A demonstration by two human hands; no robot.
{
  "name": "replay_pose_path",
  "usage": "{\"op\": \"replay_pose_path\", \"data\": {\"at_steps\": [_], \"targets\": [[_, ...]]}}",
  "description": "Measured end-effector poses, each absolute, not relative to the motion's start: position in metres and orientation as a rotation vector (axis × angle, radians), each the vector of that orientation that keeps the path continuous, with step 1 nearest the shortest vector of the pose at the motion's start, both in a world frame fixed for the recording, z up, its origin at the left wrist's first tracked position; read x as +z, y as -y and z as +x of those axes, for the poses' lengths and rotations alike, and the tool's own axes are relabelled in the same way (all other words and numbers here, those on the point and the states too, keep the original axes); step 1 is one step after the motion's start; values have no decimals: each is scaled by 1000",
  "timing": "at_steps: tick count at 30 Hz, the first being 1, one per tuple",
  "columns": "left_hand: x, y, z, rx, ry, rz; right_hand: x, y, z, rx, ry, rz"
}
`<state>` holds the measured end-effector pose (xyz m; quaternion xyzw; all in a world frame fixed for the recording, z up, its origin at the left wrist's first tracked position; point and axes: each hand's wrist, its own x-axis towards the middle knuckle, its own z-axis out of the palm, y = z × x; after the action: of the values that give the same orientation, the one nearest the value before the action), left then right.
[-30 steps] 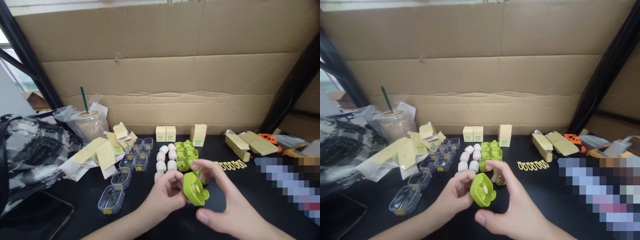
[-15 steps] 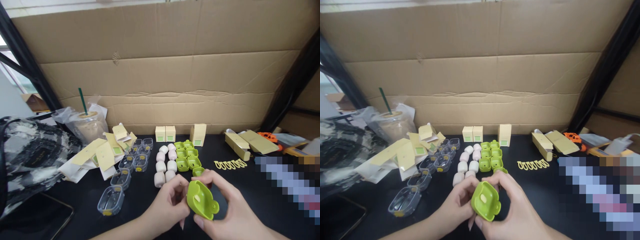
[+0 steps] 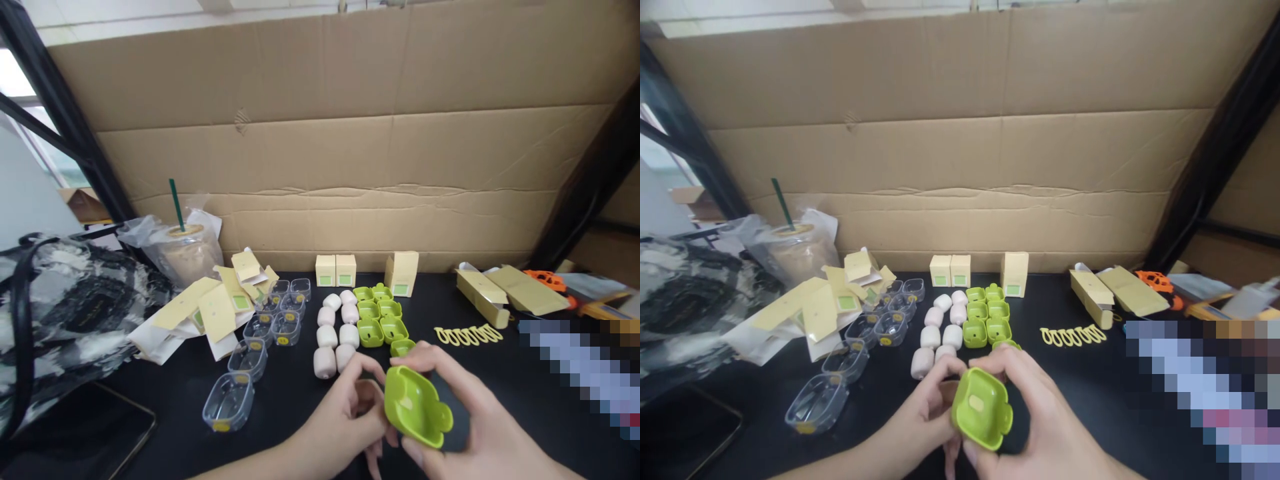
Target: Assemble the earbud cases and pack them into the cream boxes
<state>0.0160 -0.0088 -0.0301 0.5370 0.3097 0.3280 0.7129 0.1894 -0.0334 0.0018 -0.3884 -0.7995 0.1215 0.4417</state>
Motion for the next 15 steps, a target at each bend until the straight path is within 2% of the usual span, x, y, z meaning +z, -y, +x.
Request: {"op": "replay_pose_path", "data": {"at_steps": [8, 15], "targets": [[-19, 10, 6, 635, -453, 1015, 19, 27, 191, 164, 2169, -987], [-33, 17, 14, 496, -438, 745, 25, 14, 196, 617, 2282, -1016]]}}
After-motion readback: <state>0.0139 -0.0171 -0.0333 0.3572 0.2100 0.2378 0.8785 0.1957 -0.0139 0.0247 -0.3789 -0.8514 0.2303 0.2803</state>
